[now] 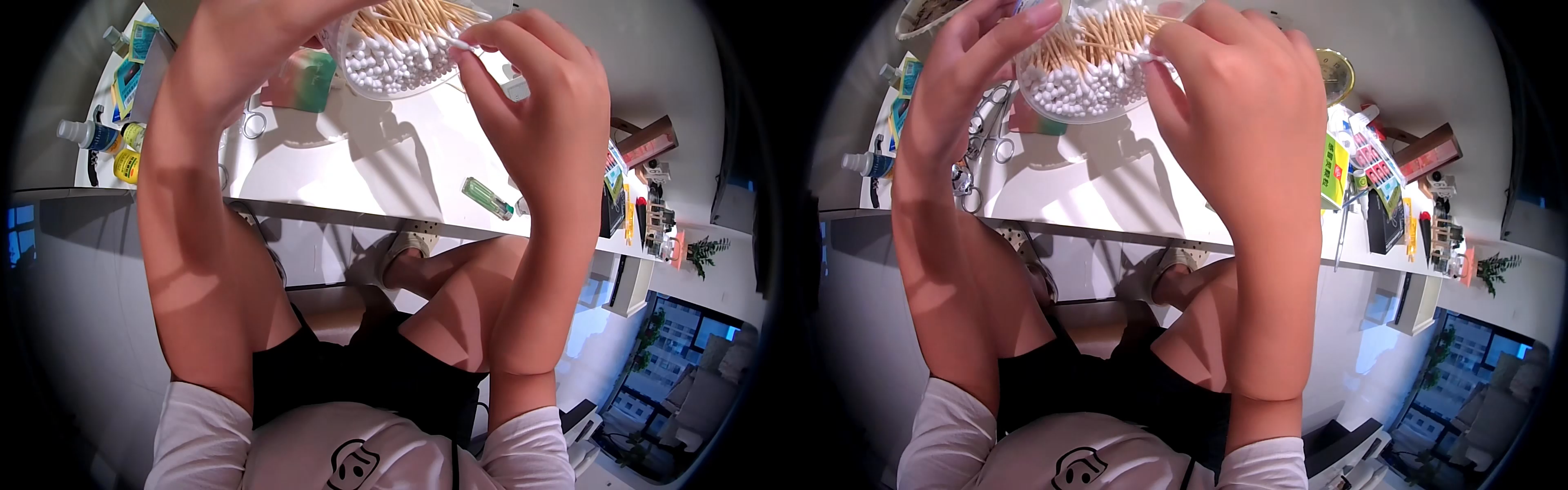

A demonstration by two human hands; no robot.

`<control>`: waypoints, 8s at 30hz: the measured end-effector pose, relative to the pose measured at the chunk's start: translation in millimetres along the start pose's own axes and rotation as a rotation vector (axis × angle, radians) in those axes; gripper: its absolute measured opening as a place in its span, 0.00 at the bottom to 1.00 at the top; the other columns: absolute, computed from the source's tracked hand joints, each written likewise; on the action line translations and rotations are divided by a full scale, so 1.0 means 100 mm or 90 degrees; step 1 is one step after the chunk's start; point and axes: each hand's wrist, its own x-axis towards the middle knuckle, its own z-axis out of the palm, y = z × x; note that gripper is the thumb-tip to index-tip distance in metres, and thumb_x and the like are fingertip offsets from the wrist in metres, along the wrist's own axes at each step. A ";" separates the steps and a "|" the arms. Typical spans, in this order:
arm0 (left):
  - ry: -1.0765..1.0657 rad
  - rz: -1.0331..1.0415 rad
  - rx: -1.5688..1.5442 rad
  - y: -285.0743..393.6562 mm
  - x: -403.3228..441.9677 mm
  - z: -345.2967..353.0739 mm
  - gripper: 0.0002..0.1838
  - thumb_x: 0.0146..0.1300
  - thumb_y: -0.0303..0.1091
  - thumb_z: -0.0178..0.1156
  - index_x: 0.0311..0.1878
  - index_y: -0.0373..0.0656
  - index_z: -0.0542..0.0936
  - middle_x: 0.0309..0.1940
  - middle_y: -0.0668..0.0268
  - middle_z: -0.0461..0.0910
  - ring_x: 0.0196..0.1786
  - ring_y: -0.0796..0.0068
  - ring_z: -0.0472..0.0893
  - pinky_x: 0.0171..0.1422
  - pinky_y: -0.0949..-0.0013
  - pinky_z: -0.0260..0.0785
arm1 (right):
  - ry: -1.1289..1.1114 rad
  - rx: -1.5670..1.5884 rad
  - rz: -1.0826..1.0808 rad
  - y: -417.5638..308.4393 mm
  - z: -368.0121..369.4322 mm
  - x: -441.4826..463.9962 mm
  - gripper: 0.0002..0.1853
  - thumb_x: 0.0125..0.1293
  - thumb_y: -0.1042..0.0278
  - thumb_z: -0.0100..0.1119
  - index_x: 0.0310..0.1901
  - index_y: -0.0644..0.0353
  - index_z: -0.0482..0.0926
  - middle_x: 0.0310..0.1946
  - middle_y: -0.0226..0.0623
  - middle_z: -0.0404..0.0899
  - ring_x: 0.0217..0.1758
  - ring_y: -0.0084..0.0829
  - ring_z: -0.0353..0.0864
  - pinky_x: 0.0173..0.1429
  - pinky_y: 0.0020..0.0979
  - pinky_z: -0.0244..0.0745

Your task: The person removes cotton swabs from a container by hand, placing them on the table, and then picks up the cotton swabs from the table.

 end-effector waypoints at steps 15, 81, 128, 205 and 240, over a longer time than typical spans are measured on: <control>0.047 0.061 0.147 0.01 -0.06 0.12 0.32 0.61 0.44 0.74 0.57 0.25 0.77 0.44 0.55 0.85 0.44 0.72 0.85 0.51 0.74 0.77 | -0.031 0.022 -0.185 0.21 0.09 -0.15 0.14 0.56 0.74 0.74 0.44 0.52 0.86 0.33 0.27 0.85 0.31 0.30 0.79 0.38 0.33 0.69; 0.019 -0.020 -0.159 -0.33 -0.10 -0.08 0.42 0.63 0.53 0.66 0.71 0.34 0.65 0.59 0.57 0.73 0.64 0.67 0.72 0.75 0.61 0.59 | -0.063 0.527 0.026 0.33 0.26 -0.28 0.41 0.63 0.62 0.70 0.77 0.56 0.65 0.71 0.51 0.71 0.74 0.53 0.70 0.77 0.45 0.65; 0.074 0.024 -0.148 -0.35 0.13 -0.54 0.44 0.58 0.54 0.69 0.69 0.30 0.72 0.58 0.54 0.79 0.63 0.65 0.77 0.72 0.63 0.64 | -0.117 0.371 0.342 1.06 0.64 -0.20 0.14 0.77 0.65 0.57 0.53 0.66 0.81 0.39 0.38 0.84 0.40 0.30 0.81 0.49 0.32 0.76; -0.035 -0.010 -0.050 -0.36 0.13 -0.30 0.37 0.62 0.49 0.65 0.68 0.33 0.72 0.58 0.58 0.79 0.65 0.68 0.77 0.74 0.67 0.61 | 0.070 0.120 -0.135 -0.24 0.49 0.13 0.02 0.56 0.74 0.62 0.31 0.62 0.80 0.31 0.40 0.82 0.41 0.41 0.85 0.44 0.40 0.82; 0.086 0.036 0.005 -0.39 0.14 -0.55 0.32 0.67 0.52 0.60 0.64 0.34 0.77 0.52 0.62 0.81 0.59 0.69 0.78 0.65 0.69 0.68 | 0.242 0.299 -0.152 0.11 0.07 0.15 0.16 0.57 0.91 0.46 0.37 0.71 0.85 0.39 0.44 0.88 0.40 0.29 0.86 0.45 0.29 0.80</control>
